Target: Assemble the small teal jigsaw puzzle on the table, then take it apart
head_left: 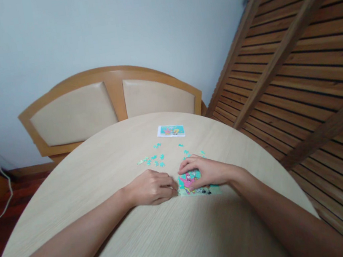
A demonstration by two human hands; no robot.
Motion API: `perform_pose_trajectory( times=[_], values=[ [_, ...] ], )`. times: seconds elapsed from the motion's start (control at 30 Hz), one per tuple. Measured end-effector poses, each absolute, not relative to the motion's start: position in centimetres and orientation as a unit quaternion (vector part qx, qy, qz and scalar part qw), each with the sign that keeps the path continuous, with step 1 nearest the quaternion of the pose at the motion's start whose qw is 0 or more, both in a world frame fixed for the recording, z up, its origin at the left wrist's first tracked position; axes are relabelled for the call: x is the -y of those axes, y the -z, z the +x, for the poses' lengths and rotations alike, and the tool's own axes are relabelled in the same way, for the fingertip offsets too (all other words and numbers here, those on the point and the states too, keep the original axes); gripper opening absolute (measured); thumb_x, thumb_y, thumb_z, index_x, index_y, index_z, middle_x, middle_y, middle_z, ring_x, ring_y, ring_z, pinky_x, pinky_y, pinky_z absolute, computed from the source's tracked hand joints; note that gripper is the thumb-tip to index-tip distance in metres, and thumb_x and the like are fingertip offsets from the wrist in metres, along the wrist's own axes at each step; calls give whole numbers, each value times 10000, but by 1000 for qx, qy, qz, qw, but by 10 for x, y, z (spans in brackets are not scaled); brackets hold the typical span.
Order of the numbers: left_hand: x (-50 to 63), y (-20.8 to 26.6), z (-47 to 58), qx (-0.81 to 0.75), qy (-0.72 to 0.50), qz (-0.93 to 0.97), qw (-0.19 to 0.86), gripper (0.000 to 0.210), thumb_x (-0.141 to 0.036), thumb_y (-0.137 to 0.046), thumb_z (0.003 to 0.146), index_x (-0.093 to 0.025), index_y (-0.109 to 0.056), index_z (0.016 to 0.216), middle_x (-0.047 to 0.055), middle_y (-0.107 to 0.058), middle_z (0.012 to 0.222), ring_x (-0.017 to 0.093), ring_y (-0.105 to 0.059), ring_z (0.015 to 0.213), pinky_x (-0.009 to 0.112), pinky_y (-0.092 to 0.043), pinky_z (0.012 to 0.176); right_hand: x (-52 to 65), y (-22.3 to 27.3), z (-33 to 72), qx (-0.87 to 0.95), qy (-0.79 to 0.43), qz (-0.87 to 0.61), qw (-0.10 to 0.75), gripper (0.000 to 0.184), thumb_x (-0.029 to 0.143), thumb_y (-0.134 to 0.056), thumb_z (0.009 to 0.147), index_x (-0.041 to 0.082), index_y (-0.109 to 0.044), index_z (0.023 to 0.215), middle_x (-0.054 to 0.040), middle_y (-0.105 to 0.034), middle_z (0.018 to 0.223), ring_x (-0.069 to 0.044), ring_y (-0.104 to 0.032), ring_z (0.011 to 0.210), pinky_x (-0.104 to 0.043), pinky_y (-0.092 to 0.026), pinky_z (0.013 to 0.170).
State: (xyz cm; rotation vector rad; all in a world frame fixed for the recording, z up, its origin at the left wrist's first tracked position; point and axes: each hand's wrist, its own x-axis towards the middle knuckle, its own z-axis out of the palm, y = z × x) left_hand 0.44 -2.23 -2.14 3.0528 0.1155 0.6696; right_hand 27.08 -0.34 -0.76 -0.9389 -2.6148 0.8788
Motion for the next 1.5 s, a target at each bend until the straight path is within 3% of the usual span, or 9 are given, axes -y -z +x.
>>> perform_pose_trajectory(
  times=[0.27,0.4,0.73,0.97,1.5],
  values=[
    [15,25,0,-105,-211,970,-56,204,-203,-463,1031,-189,-661,983,44,-706,923,129,-657,791,230,-493,692,4,7,271,894,-296,-318,110,550,546,-797,745,197,-732,1164,-94,-646,1234,-265,-545,1190,-385,-363,1080],
    [9,27,-3,-153,-189,968,-67,214,-227,-452,1040,-201,-664,1035,39,-701,943,144,-666,845,239,-500,741,4,7,270,893,-306,-308,121,536,544,-798,744,210,-726,1157,-83,-666,1216,-253,-571,1169,-381,-359,1084],
    [11,26,-1,-215,-203,955,14,204,-261,-475,1006,-190,-653,1079,53,-714,1031,181,-664,940,317,-516,870,5,4,270,884,-318,-303,161,479,505,-804,756,210,-727,1125,-72,-700,1150,-234,-628,1081,-383,-411,1032],
    [8,32,2,-248,-220,939,96,196,-303,-562,992,-207,-652,1138,51,-728,1046,197,-659,980,347,-499,903,1,7,275,894,-282,-315,149,508,527,-813,737,204,-729,1120,-86,-662,1173,-252,-571,1149,-401,-382,1065],
    [6,35,2,-171,-249,922,243,155,-215,-548,985,-178,-672,1071,81,-733,1010,174,-667,945,333,-508,892,-1,10,278,890,-283,-322,153,492,512,-824,731,223,-738,1120,-71,-663,1187,-250,-561,1164,-400,-368,1081]
  ],
)
